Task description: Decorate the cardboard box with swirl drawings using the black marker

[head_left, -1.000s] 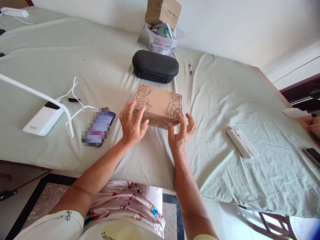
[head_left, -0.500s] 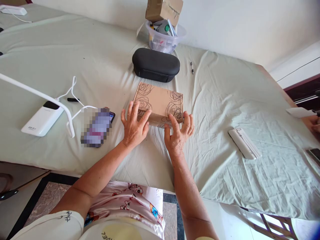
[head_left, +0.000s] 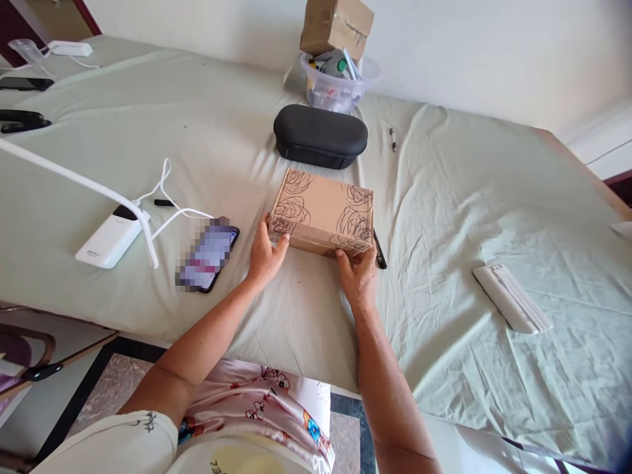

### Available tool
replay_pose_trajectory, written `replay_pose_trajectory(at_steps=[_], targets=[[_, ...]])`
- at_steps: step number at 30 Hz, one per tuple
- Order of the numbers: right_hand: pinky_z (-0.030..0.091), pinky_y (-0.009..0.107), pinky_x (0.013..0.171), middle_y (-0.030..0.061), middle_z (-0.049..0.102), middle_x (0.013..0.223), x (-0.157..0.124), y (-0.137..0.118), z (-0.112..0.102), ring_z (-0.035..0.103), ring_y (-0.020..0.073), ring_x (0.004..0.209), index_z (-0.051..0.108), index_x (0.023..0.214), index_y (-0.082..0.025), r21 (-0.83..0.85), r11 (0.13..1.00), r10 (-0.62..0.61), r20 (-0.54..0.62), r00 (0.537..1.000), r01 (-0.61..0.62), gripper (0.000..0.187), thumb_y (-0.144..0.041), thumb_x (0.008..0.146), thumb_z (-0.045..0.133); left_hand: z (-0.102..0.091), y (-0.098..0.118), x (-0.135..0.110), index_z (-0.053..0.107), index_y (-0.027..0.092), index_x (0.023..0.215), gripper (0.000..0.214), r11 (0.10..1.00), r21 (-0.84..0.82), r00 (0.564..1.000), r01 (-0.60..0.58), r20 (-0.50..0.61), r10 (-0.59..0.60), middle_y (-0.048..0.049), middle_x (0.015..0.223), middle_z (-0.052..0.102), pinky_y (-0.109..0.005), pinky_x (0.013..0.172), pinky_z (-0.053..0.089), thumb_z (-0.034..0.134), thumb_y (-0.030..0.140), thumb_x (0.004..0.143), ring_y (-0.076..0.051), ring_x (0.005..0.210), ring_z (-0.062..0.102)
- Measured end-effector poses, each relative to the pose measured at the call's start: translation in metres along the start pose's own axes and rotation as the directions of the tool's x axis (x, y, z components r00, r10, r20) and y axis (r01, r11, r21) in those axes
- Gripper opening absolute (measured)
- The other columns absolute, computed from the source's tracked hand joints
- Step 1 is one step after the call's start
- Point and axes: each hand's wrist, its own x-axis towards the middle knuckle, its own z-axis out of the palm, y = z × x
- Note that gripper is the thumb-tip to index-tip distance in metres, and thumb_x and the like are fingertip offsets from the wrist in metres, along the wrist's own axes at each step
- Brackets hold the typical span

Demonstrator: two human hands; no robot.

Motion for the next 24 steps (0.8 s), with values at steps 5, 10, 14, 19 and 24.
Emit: replay_pose_trajectory(at_steps=[5, 10, 14, 19, 24], targets=[[0.06, 0.048, 0.086, 0.0112, 0.076, 0.104, 0.005, 0.01, 0.0, 0.071, 0.0264, 0.089, 0.062, 0.12, -0.021, -0.064, 0.998, -0.021, 0.015, 1.0, 0.022, 0.053, -0.048, 0.077, 0.076, -0.003, 0.005, 0.0, 0.063, 0.021, 0.131, 0.037, 0.993, 0.1, 0.997, -0.069, 0.025, 0.067, -0.0147, 0.133, 0.075, -0.046, 0.111, 0.06, 0.071, 0.034, 0.097, -0.03, 0.131, 0.071], [0.059, 0.045, 0.083, 0.0084, 0.076, 0.1, 0.006, 0.012, 0.0, 0.071, 0.0248, 0.086, 0.062, 0.118, -0.022, -0.017, 1.0, -0.001, 0.013, 1.0, 0.001, 0.051, -0.048, 0.076, 0.076, -0.003, 0.007, 0.0, 0.061, 0.02, 0.129, 0.037, 0.992, 0.113, 0.998, -0.062, 0.02, 0.06, -0.0152, 0.131, 0.075, -0.046, 0.11, 0.059, 0.071, 0.033, 0.096, -0.031, 0.129, 0.072], [0.056, 0.038, 0.076, 0.0048, 0.073, 0.092, 0.005, 0.006, 0.0, 0.064, 0.0198, 0.077, 0.066, 0.112, -0.022, -0.004, 1.0, -0.021, -0.024, 0.999, 0.021, 0.045, -0.047, 0.076, 0.075, -0.002, 0.006, -0.001, 0.06, 0.02, 0.127, 0.038, 0.993, 0.098, 0.997, -0.071, 0.017, 0.069, -0.0161, 0.131, 0.075, -0.047, 0.113, 0.059, 0.073, 0.036, 0.095, -0.032, 0.131, 0.071], [0.054, 0.04, 0.086, 0.0023, 0.071, 0.096, 0.002, -0.004, -0.003, 0.058, 0.0175, 0.082, 0.065, 0.133, -0.021, 0.025, 0.995, -0.09, -0.126, 0.988, 0.094, 0.058, -0.048, 0.082, 0.072, -0.005, 0.01, -0.001, 0.059, 0.02, 0.138, 0.057, 0.98, 0.111, 0.984, -0.164, -0.053, 0.17, -0.0145, 0.134, 0.073, -0.044, 0.115, 0.056, 0.079, 0.048, 0.094, -0.03, 0.13, 0.07], [0.054, 0.039, 0.089, 0.0032, 0.071, 0.1, -0.001, -0.006, -0.004, 0.061, 0.0175, 0.086, 0.062, 0.141, -0.02, 0.054, 0.989, -0.126, -0.133, 0.983, 0.134, 0.06, -0.046, 0.087, 0.07, -0.008, 0.014, -0.004, 0.049, 0.023, 0.146, 0.066, 0.989, 0.01, 0.988, -0.15, -0.04, 0.151, -0.0138, 0.145, 0.067, -0.042, 0.117, 0.056, 0.081, 0.05, 0.095, -0.028, 0.137, 0.067]])
